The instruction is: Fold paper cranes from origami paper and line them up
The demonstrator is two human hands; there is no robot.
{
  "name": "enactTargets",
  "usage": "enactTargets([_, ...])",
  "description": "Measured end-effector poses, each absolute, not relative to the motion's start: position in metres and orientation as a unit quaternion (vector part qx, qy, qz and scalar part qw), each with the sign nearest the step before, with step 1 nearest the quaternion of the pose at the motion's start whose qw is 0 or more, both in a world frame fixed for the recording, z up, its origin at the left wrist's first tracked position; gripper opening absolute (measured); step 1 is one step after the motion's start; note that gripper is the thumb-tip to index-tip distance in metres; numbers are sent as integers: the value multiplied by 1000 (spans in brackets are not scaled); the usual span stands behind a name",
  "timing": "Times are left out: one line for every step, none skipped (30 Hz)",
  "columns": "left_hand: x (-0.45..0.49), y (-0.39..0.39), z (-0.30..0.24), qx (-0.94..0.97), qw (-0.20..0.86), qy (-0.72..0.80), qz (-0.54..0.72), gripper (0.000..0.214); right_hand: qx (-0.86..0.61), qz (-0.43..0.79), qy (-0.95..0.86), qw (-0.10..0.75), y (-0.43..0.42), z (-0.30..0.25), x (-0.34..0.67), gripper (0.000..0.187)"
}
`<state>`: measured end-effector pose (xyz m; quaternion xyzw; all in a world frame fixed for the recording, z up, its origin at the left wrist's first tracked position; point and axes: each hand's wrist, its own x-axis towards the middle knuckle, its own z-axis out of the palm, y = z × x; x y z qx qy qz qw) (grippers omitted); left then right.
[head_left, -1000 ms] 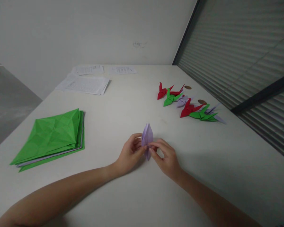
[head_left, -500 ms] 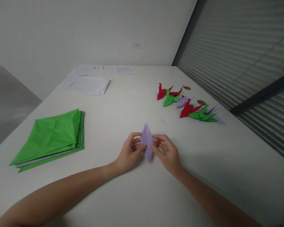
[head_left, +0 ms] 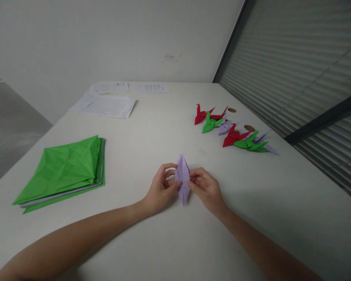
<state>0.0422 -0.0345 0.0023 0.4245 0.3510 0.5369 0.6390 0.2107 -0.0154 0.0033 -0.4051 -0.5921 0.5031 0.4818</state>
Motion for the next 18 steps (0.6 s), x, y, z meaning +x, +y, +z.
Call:
enactTargets([42, -34, 2, 425, 640, 350, 536, 48, -408, 511, -589, 476, -15, 4, 211, 21])
enactTargets([42, -35, 2, 427, 642, 348, 534, 48, -410, 517, -587, 470, -15, 5, 211, 22])
enactTargets([42, -35, 1, 429, 643, 345, 532, 49, -411, 521, -586, 465, -15, 5, 211, 23])
enactTargets([42, -35, 1, 431, 645, 343, 530, 49, -412, 526, -585, 460, -15, 6, 211, 23])
enactTargets([42, -36, 1, 432, 647, 340, 528, 50, -412, 531, -583, 456, -15, 6, 211, 23])
enactTargets([42, -36, 2, 432, 649, 337, 527, 51, -412, 537, -580, 453, -15, 7, 211, 22])
enactTargets([42, -37, 2, 430, 652, 334, 527, 53, -412, 543, -576, 451, -15, 7, 212, 21])
enactTargets([41, -37, 2, 428, 655, 331, 527, 55, -410, 550, -571, 451, -15, 7, 212, 20])
enactTargets([41, -37, 2, 426, 656, 328, 529, 55, -407, 555, -566, 455, -15, 7, 212, 19])
enactTargets([41, -36, 2, 427, 654, 326, 532, 54, -402, 557, -562, 460, -14, 7, 212, 18])
enactTargets([41, -36, 2, 433, 649, 325, 534, 51, -397, 557, -561, 466, -14, 7, 212, 18])
enactTargets([40, -35, 1, 443, 641, 326, 535, 44, -394, 555, -562, 470, -14, 6, 212, 18])
enactTargets([40, -34, 0, 460, 629, 328, 534, 36, -391, 551, -566, 473, -13, 6, 213, 18])
enactTargets([39, -33, 0, 478, 615, 331, 533, 27, -389, 550, -570, 471, -13, 5, 213, 18])
enactTargets([39, -32, -1, 496, 600, 335, 532, 21, -387, 550, -574, 467, -12, 4, 213, 18])
enactTargets([39, -31, -2, 508, 588, 340, 530, 19, -386, 552, -576, 463, -12, 3, 214, 19])
enactTargets([38, -31, -3, 512, 582, 346, 529, 19, -384, 555, -578, 459, -11, 2, 214, 20])
enactTargets([38, -31, -3, 508, 585, 350, 527, 19, -384, 559, -579, 454, -11, 2, 215, 21])
